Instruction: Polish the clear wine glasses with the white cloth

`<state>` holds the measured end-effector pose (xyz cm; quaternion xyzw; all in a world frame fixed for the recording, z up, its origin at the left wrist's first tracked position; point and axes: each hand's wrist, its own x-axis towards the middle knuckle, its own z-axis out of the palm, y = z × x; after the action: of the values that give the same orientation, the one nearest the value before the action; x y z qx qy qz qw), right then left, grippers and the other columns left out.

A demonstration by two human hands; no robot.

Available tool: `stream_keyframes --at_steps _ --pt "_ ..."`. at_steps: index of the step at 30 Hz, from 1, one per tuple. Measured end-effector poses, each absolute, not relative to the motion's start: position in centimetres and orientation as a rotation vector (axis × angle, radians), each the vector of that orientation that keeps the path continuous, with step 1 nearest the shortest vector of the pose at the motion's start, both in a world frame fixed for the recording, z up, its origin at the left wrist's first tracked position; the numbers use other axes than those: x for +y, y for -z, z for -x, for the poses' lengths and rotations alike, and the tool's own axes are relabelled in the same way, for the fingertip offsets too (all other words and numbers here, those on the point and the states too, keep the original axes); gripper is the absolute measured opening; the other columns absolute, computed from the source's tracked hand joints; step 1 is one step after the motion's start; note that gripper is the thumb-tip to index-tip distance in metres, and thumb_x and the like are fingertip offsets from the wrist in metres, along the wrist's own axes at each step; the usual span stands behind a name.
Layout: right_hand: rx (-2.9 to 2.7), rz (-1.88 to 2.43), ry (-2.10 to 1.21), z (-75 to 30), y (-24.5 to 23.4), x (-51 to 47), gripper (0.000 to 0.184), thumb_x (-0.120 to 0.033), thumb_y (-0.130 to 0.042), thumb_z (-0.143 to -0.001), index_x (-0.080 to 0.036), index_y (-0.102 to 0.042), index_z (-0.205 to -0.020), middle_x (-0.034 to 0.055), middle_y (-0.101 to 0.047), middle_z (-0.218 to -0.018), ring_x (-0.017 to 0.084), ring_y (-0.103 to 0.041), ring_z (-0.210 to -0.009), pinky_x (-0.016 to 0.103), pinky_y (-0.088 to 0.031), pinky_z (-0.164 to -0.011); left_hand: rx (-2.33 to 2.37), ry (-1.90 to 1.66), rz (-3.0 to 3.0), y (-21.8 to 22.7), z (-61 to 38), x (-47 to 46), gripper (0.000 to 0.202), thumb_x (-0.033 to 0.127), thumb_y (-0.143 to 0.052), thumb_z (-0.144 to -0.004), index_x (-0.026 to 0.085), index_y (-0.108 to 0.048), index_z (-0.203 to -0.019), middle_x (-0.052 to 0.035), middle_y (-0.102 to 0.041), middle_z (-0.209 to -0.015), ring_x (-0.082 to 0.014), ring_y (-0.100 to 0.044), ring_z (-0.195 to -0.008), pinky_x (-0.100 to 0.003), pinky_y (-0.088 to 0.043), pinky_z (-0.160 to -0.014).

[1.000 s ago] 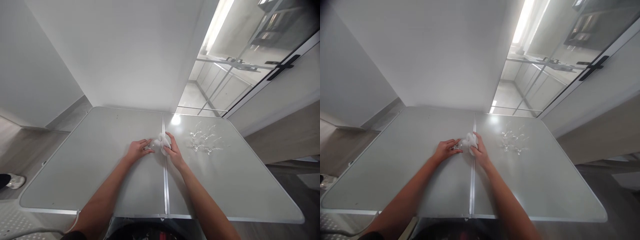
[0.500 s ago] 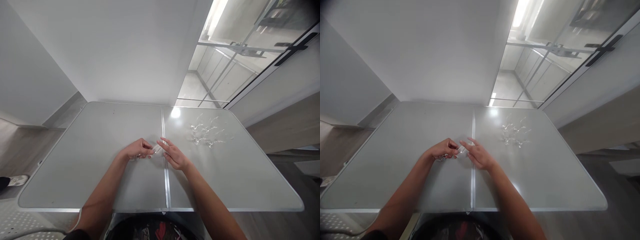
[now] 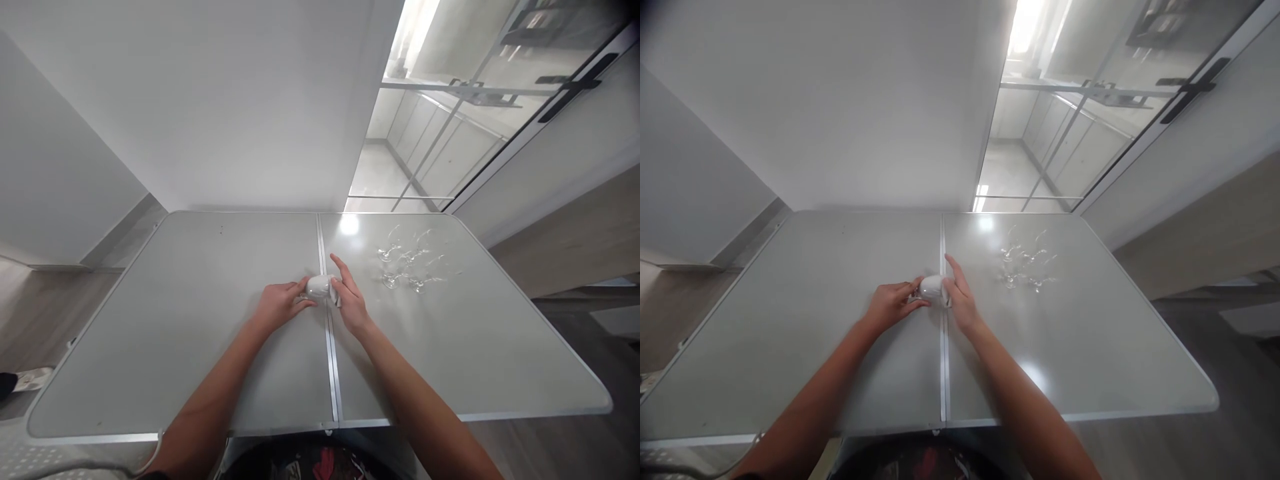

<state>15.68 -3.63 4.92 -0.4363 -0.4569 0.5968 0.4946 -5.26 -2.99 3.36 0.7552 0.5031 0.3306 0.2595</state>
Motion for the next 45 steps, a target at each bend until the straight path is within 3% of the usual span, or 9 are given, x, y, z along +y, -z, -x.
stream_keyframes --at_steps 4,8,10,16,22,32,37,43,45 --pt "-1.557 0.833 -1.214 -16.8 -4.8 -4.0 0.055 -0.043 -0.047 -0.099 -0.031 -0.04 -0.153 0.0067 -0.059 -0.135 0.025 -0.057 -0.115 0.044 -0.044 -0.104 1.029 -0.558 -1.494 -5.4 6.0 -2.8 0.05 0.063 -0.068 -0.079 0.015 -0.076 -0.09 -0.0019 -0.061 -0.065 -0.0087 -0.04 -0.047 -0.023 -0.031 -0.047" --pt "-1.964 0.502 -1.056 -17.6 -3.8 -3.9 0.05 -0.04 -0.042 -0.1 -0.029 -0.05 -0.147 0.0034 -0.069 -0.086 0.024 -0.064 -0.086 0.054 -0.039 -0.109 0.782 -0.303 -1.216 -5.7 6.7 -2.8 0.064 0.074 -0.061 -0.078 0.011 -0.068 -0.07 -0.0067 -0.061 -0.064 -0.0058 -0.031 -0.041 -0.025 -0.024 -0.041" --pt "-1.977 0.495 -0.992 -17.6 -3.6 -3.7 0.047 -0.04 -0.041 -0.1 -0.028 -0.056 -0.143 0.0015 -0.067 -0.077 0.023 -0.063 -0.076 0.056 -0.036 -0.111 0.888 -0.474 -1.372 -5.4 6.3 -3.1 0.056 0.069 -0.066 -0.078 0.013 -0.072 -0.077 -0.004 -0.06 -0.063 -0.0075 -0.037 -0.045 -0.024 -0.031 -0.046" --pt "-1.293 1.029 -1.278 -15.8 -4.7 -3.6 0.048 -0.039 -0.048 -0.095 -0.028 -0.054 -0.142 0.0034 -0.066 -0.108 0.021 -0.059 -0.09 0.038 -0.048 -0.088 1.334 -0.983 -2.053 -3.1 5.0 -3.1 0.052 0.058 -0.076 -0.076 0.024 -0.074 -0.116 -0.0057 -0.07 -0.073 -0.0188 -0.061 -0.066 -0.027 -0.047 -0.066" --pt "-0.824 1.149 -1.467 -15.0 -4.7 -3.3 0.05 -0.039 -0.058 -0.085 -0.026 -0.058 -0.133 -0.0018 -0.055 -0.076 0.016 -0.051 -0.071 0.026 -0.042 -0.064 1.357 -1.041 -2.14 -1.6 4.5 -2.8 0.042 0.052 -0.073 -0.082 0.027 -0.074 -0.117 -0.0118 -0.075 -0.09 -0.0248 -0.069 -0.078 -0.032 -0.051 -0.074" --pt "-1.432 0.832 -1.296 -16.9 -5.3 -4.1 0.043 -0.045 -0.048 -0.096 -0.025 -0.059 -0.133 0.006 -0.065 -0.109 0.023 -0.058 -0.095 0.035 -0.046 -0.082 0.847 -0.424 -1.086 -4.2 5.0 -3.2 0.053 0.064 -0.066 -0.082 0.012 -0.067 -0.076 -0.0024 -0.057 -0.063 -0.0045 -0.033 -0.042 -0.022 -0.025 -0.043" --pt "-1.572 0.778 -1.16 -17.6 -4.5 -4.4 0.037 -0.048 -0.046 -0.097 -0.026 -0.065 -0.119 0.0065 -0.063 -0.1 0.022 -0.057 -0.085 0.037 -0.046 -0.076 0.688 -0.321 -0.702 -3.4 5.3 -3.1 0.051 0.066 -0.069 -0.079 0.016 -0.06 -0.088 -0.0002 -0.056 -0.064 -0.0004 -0.021 -0.04 -0.017 -0.016 -0.04" --pt "-1.515 0.848 -1.201 -17.3 -4.9 -3.9 0.034 -0.045 -0.047 -0.096 -0.024 -0.066 -0.116 0.0042 -0.06 -0.086 0.019 -0.051 -0.073 0.034 -0.043 -0.071 0.881 -0.548 -1.294 -3.3 4.3 -3.4 0.055 0.066 -0.062 -0.085 0.012 -0.065 -0.075 -0.0022 -0.056 -0.061 -0.0057 -0.036 -0.045 -0.022 -0.027 -0.045" --pt "-1.407 0.968 -1.37 -16.9 -5.2 -3.4 0.033 -0.041 -0.049 -0.094 -0.024 -0.066 -0.116 0.0012 -0.056 -0.076 0.017 -0.046 -0.067 0.03 -0.04 -0.065 1.055 -0.69 -1.737 -3.1 4.6 -3.3 0.05 0.062 -0.065 -0.085 0.013 -0.072 -0.087 -0.0027 -0.061 -0.064 -0.0099 -0.047 -0.052 -0.023 -0.034 -0.052"
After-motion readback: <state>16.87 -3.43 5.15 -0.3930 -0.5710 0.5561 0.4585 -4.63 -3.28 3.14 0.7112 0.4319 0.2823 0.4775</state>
